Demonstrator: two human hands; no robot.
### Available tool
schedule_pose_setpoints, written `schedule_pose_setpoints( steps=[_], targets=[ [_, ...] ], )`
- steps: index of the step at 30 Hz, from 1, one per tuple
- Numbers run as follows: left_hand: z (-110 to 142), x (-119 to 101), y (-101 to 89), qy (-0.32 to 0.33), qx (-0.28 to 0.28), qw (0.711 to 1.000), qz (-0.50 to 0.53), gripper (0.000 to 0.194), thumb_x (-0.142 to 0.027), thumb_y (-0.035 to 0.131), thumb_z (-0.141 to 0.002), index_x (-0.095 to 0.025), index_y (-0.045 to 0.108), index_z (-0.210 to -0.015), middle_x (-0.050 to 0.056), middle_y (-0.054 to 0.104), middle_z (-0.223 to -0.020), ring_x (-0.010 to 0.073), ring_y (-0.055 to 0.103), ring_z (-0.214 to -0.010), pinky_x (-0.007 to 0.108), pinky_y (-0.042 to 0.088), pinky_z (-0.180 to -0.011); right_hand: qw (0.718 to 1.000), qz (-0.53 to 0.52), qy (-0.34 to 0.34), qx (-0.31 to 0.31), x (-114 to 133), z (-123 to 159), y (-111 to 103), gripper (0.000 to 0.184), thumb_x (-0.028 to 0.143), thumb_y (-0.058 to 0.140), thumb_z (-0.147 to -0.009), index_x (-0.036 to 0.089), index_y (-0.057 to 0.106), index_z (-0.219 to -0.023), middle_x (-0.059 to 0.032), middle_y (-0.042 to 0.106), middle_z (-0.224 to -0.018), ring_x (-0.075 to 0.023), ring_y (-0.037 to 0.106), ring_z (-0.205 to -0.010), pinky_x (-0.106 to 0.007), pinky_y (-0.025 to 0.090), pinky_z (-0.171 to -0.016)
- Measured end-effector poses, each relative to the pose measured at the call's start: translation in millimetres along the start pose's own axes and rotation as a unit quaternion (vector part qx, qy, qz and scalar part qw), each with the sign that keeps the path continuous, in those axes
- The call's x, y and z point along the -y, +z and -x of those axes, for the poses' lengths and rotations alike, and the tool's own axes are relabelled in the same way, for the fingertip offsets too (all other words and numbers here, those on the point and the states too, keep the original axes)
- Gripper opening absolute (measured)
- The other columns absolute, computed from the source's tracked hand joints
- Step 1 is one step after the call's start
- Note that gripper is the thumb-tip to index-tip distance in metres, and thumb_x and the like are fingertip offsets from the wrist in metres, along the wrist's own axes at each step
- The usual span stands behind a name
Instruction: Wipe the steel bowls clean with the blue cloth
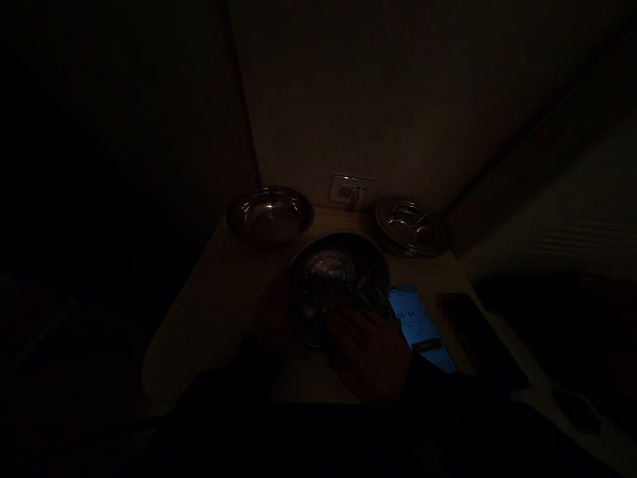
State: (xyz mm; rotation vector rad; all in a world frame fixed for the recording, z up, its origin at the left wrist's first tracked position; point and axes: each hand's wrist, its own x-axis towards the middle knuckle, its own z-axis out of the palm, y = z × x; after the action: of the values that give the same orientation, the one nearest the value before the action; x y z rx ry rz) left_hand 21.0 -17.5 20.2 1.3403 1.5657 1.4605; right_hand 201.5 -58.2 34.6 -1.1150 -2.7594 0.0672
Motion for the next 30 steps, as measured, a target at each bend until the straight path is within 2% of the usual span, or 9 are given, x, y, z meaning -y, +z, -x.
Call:
schedule_pose_setpoints(
  steps=[4,7,10,13,17,23,30],
  targets=[
    [0.8,0.0,-1.4,0.001,0.004,0.997,0.077,0.047,-0.040,0.032,-0.093,-0.016,0.062,-0.120,0.006,0.064,-0.123,0.0230,0.054,-0.119,0.034,0.040,-0.104,1.000,0.002,-0.010,0.007,0.9,-5.5,3.1,0.054,0.029,0.053,-0.078,0.007,0.050,-0.128,-0.0156,0.057,-0.129,-0.0297,0.049,-0.119,-0.045,0.038,-0.098],
    [0.9,-0.4,-1.1,0.005,0.023,0.993,0.112,0.045,-0.038,0.034,-0.094,-0.016,0.060,-0.122,0.005,0.063,-0.125,0.0207,0.055,-0.119,0.029,0.043,-0.101,0.999,0.020,-0.032,0.031,-8.9,-0.6,-1.7,0.052,0.029,0.054,-0.079,0.006,0.052,-0.126,-0.0167,0.059,-0.126,-0.0304,0.051,-0.117,-0.048,0.036,-0.099],
    [-0.4,-2.0,1.1,-0.008,0.024,0.995,0.092,0.042,-0.036,0.035,-0.093,-0.017,0.063,-0.118,0.004,0.065,-0.121,0.0203,0.057,-0.115,0.027,0.045,-0.099,0.999,0.024,-0.035,0.031,-10.7,-0.8,-2.6,0.053,0.029,0.053,-0.079,0.006,0.053,-0.126,-0.0163,0.058,-0.128,-0.0311,0.049,-0.118,-0.048,0.035,-0.100],
    [-1.4,-4.3,1.5,-0.027,0.005,0.997,0.079,0.042,-0.033,0.033,-0.094,-0.015,0.065,-0.113,0.006,0.067,-0.116,0.0209,0.060,-0.110,0.030,0.047,-0.096,0.999,0.005,-0.041,0.010,-4.5,-8.0,-0.3,0.054,0.029,0.053,-0.079,0.005,0.051,-0.127,-0.0160,0.057,-0.129,-0.0299,0.048,-0.120,-0.045,0.039,-0.097],
    [-0.2,-8.9,0.8,-0.036,0.004,0.997,0.064,0.038,-0.024,0.037,-0.092,-0.016,0.064,-0.117,0.004,0.066,-0.119,0.0197,0.059,-0.112,0.027,0.046,-0.096,0.998,0.013,-0.050,0.024,-8.4,-6.8,-5.1,0.051,0.028,0.054,-0.078,0.007,0.054,-0.124,-0.0154,0.061,-0.124,-0.0300,0.052,-0.114,-0.047,0.038,-0.097],
    [1.0,-8.0,4.0,-0.018,0.009,0.998,0.059,0.039,-0.026,0.035,-0.093,-0.016,0.064,-0.117,0.004,0.066,-0.119,0.0191,0.057,-0.115,0.029,0.043,-0.101,0.999,0.020,-0.037,0.020,-10.4,-3.7,-4.4,0.052,0.028,0.053,-0.078,0.006,0.053,-0.125,-0.0156,0.060,-0.126,-0.0302,0.050,-0.116,-0.046,0.039,-0.096],
    [-1.5,-9.9,1.5,-0.020,0.027,0.995,0.098,0.040,-0.027,0.035,-0.093,-0.014,0.063,-0.118,0.003,0.065,-0.121,0.0195,0.057,-0.115,0.025,0.045,-0.098,0.998,0.034,-0.049,0.035,-12.6,-2.5,-5.2,0.048,0.027,0.054,-0.079,0.007,0.055,-0.123,-0.0154,0.062,-0.123,-0.0306,0.053,-0.113,-0.047,0.039,-0.095]
  ],
)
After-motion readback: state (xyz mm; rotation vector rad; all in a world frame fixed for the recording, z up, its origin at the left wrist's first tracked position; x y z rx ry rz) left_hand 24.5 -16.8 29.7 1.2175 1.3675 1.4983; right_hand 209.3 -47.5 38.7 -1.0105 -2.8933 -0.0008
